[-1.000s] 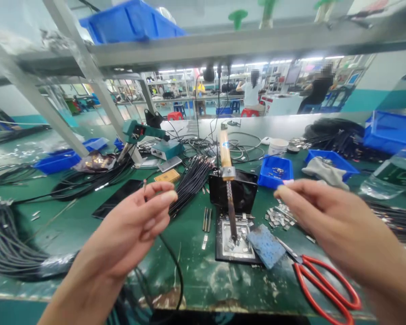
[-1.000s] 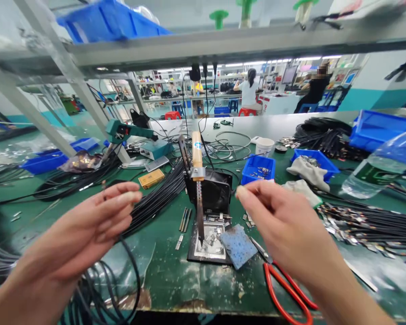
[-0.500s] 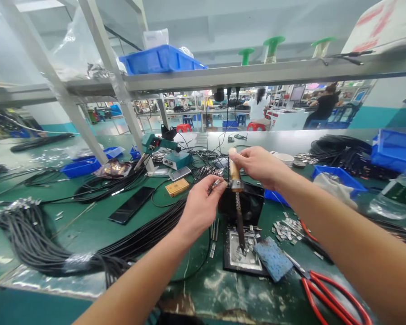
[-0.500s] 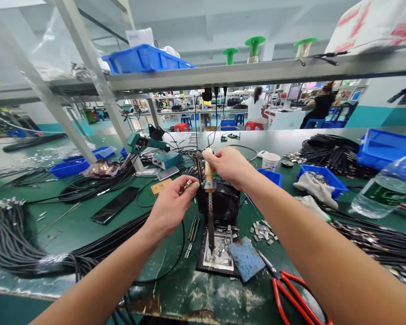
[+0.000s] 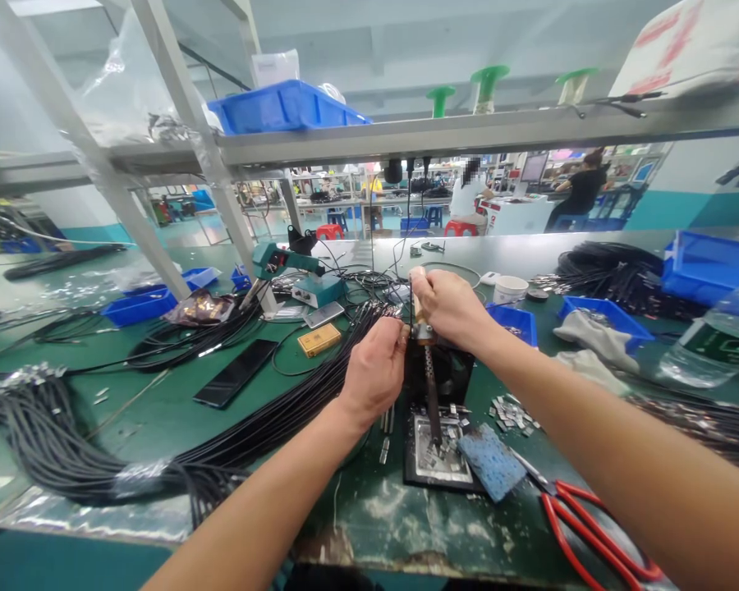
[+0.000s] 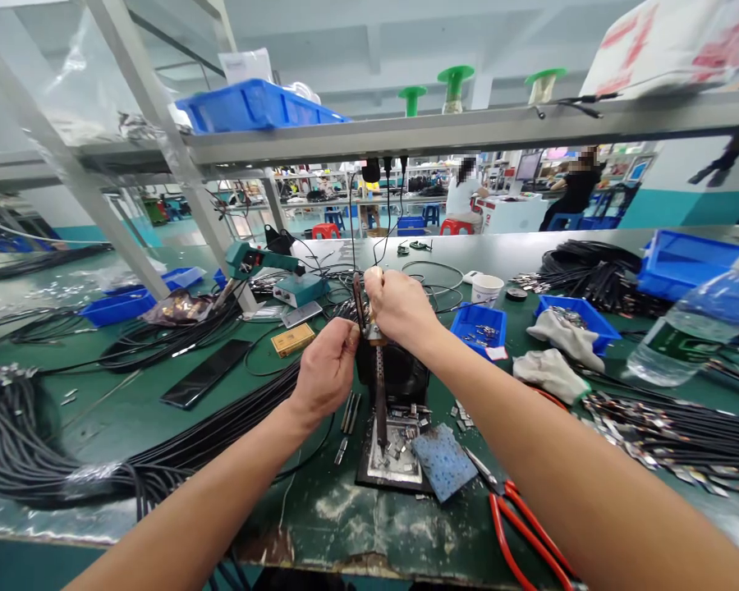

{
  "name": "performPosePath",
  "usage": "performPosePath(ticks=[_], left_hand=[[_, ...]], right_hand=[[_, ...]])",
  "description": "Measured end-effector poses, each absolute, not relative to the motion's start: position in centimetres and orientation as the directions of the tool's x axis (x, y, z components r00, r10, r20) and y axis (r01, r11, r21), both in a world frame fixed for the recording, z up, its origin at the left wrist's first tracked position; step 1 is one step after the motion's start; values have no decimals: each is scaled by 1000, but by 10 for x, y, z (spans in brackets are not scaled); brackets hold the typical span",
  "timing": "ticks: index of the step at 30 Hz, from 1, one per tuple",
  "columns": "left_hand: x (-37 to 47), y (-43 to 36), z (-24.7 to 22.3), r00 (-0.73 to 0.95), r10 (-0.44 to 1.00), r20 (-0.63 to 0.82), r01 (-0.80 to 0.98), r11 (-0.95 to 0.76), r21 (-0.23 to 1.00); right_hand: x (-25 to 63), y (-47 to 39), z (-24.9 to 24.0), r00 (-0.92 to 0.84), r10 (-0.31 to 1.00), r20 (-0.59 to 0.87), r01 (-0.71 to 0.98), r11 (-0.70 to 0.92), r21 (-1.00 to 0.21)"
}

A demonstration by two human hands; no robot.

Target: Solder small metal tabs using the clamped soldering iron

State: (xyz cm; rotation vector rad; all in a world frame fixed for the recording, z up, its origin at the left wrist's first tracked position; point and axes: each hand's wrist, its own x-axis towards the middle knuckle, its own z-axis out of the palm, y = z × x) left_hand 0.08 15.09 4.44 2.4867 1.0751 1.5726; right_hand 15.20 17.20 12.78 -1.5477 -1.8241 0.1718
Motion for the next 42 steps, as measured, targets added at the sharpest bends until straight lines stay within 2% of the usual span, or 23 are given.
performPosePath(ticks=[6, 15, 26, 34, 42], left_hand=[[1, 158, 40, 279, 500, 820, 555, -781, 287], [-1, 156, 42, 279, 503, 818, 498, -804, 325], [11, 168, 32, 233, 455, 859, 539, -796, 275], [19, 161, 36, 173, 536, 826, 553, -747, 369], [18, 147, 57, 179, 687, 704, 525, -672, 522]], right_hand=[[152, 173, 127, -17, 896, 443, 815, 269, -513], [155, 176, 122, -44, 882, 470, 809, 308, -502], [154, 173, 122, 12, 906, 422, 771, 260, -581], [154, 169, 124, 19, 911, 413, 780, 245, -576], [155, 167, 125, -11, 881, 473, 808, 286, -514]])
